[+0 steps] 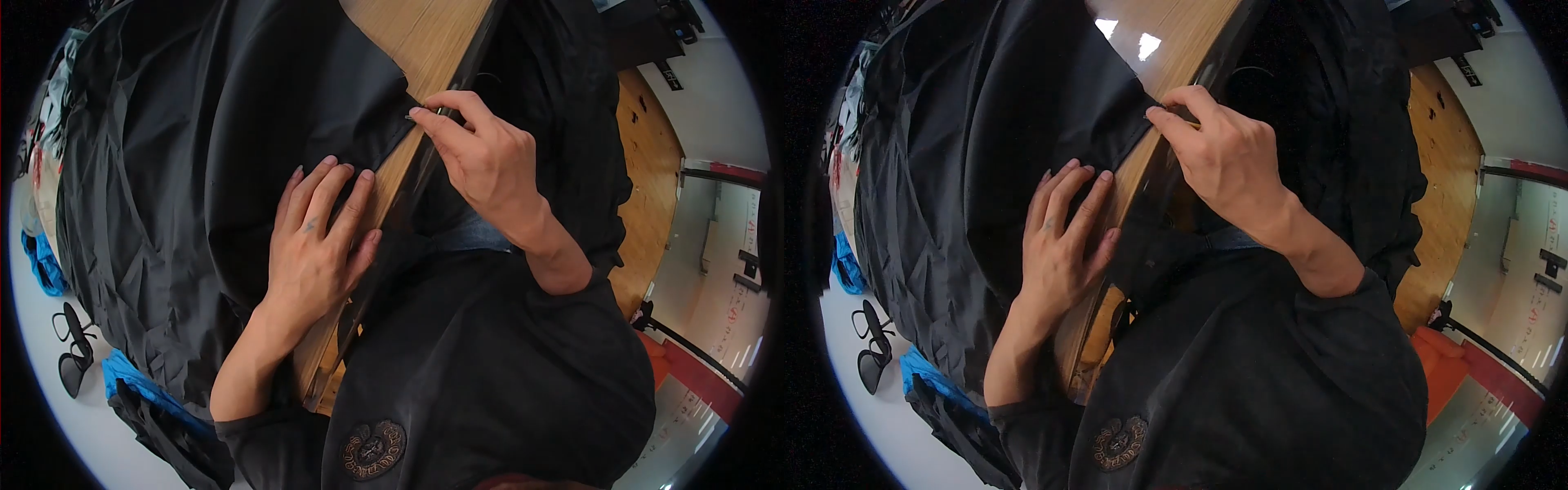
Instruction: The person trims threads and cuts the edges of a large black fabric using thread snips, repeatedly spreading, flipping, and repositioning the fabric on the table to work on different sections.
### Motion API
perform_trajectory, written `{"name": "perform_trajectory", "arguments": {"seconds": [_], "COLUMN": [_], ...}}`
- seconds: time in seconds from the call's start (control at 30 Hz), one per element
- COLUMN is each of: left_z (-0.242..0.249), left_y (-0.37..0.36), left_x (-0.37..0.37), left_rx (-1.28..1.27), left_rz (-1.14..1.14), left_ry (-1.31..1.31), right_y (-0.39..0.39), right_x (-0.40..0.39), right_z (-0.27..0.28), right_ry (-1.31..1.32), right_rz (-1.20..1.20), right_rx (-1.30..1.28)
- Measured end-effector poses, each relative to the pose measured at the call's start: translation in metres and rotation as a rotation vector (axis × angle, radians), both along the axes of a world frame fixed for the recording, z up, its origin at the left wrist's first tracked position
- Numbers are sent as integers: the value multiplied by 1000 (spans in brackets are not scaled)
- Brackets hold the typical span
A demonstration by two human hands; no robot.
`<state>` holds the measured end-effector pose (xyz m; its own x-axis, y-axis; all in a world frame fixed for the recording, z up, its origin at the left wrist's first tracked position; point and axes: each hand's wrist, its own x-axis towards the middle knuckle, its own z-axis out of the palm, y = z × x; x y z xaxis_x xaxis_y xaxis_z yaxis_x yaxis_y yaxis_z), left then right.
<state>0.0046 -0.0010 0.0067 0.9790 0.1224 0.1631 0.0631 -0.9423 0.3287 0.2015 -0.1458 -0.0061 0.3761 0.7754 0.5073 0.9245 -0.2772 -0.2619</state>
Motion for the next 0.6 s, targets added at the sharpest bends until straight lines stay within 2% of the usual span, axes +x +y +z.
{"name": "perform_trajectory", "arguments": {"seconds": [0.17, 0.23, 0.3, 0.37, 0.47, 0.6], "left_z": [3, 4, 9, 15, 16, 8], "left_y": [-1, -1, -2, -6, -8, -1], "left_x": [1, -3, -8, -6, -2, 1], "left_rx": [23, 57, 138, 248, 332, 234], "left_rz": [-8, 39, 83, 104, 89, 14], "left_ry": [-29, -34, 5, 38, 27, -24], "right_y": [4, 6, 13, 14, 26, 37], "right_x": [8, 24, 26, 16, -4, -7], "right_z": [-5, -7, 1, 10, 7, 10], "right_ry": [45, 116, 222, 371, 372, 395], "right_rz": [-31, -142, -130, 71, 266, 224], "right_rx": [65, 106, 219, 252, 187, 65]}}
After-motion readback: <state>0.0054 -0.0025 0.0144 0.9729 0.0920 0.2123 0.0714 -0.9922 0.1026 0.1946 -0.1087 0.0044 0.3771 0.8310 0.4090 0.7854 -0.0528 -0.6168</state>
